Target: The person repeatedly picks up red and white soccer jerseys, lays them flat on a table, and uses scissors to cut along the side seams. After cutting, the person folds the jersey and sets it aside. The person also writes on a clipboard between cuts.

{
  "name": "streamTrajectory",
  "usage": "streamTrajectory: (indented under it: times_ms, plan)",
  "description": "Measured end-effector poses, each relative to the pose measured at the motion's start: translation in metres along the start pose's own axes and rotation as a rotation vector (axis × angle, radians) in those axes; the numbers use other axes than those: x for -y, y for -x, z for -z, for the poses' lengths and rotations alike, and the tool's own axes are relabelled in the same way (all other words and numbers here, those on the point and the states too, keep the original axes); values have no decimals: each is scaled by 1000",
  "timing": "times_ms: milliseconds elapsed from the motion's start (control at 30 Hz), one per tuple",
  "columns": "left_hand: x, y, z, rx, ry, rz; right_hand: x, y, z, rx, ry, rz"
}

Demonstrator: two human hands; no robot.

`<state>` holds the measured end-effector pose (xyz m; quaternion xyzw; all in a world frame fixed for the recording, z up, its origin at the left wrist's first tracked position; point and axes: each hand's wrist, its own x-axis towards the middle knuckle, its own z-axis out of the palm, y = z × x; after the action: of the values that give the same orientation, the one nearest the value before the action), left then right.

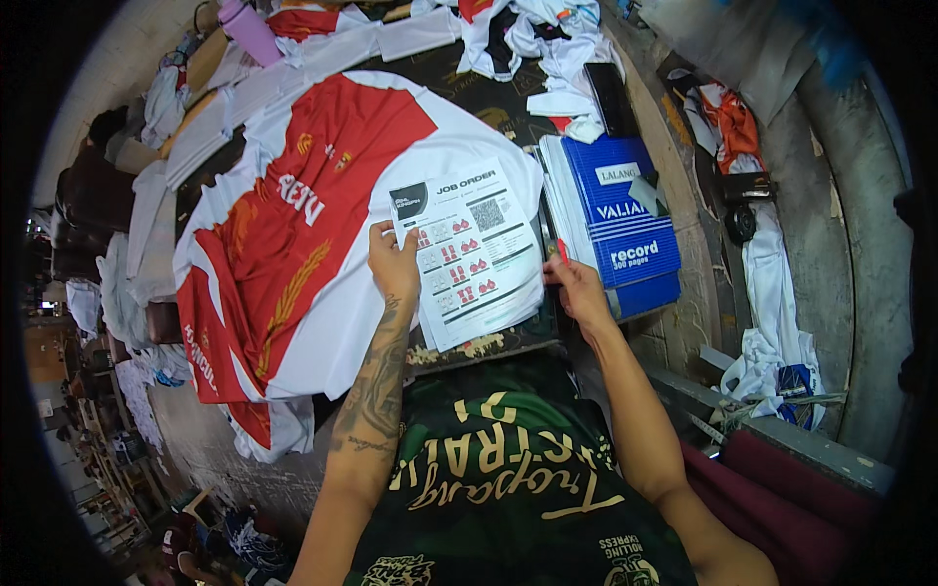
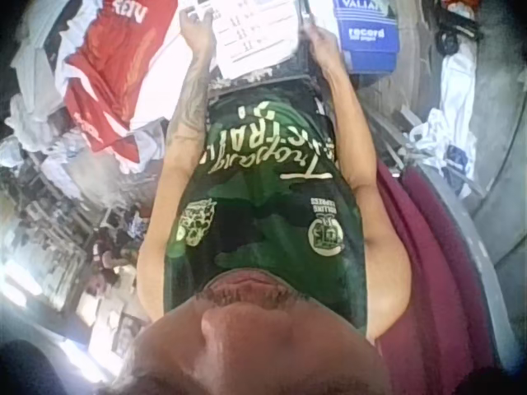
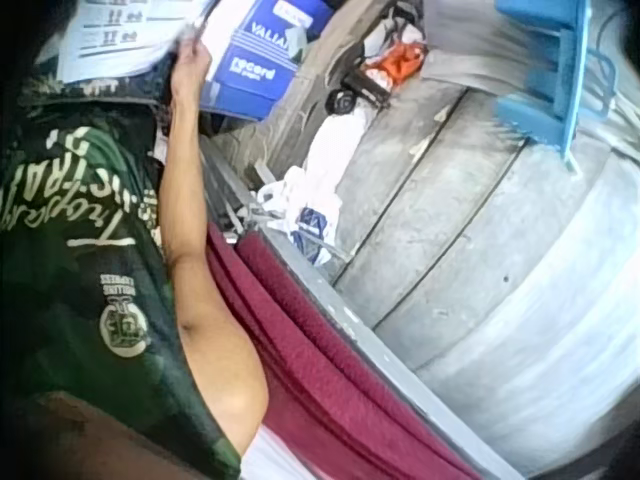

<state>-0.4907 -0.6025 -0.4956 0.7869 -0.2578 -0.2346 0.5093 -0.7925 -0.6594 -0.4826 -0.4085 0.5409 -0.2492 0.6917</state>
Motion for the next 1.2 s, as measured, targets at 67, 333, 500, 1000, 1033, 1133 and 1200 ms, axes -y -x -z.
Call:
streamTrajectory:
  times_ms: [67, 333, 500, 1000, 1033, 1133, 1200]
  plan:
    - [12, 9, -1, -26, -257, -38, -4, 0, -4, -133, 295, 30]
    - [-22, 83, 21, 475, -266, -422, 50, 37, -20, -172, 1134, 420]
    - [-69, 111, 6, 365, -180, -421, 94, 20, -56, 171, 563, 417]
    - [-22, -57, 186, -94, 97, -139, 5, 46, -25, -249, 1055, 214]
    - [-27, -55, 186, -94, 152, -126, 6, 46, -25, -269, 1027, 274]
    - [-44, -46, 180, -98, 92, -151, 22, 50, -19, -215, 1175, 387]
    - [-53, -40, 171, -229, -18, -353, 41, 53, -17, -213, 1248, 475]
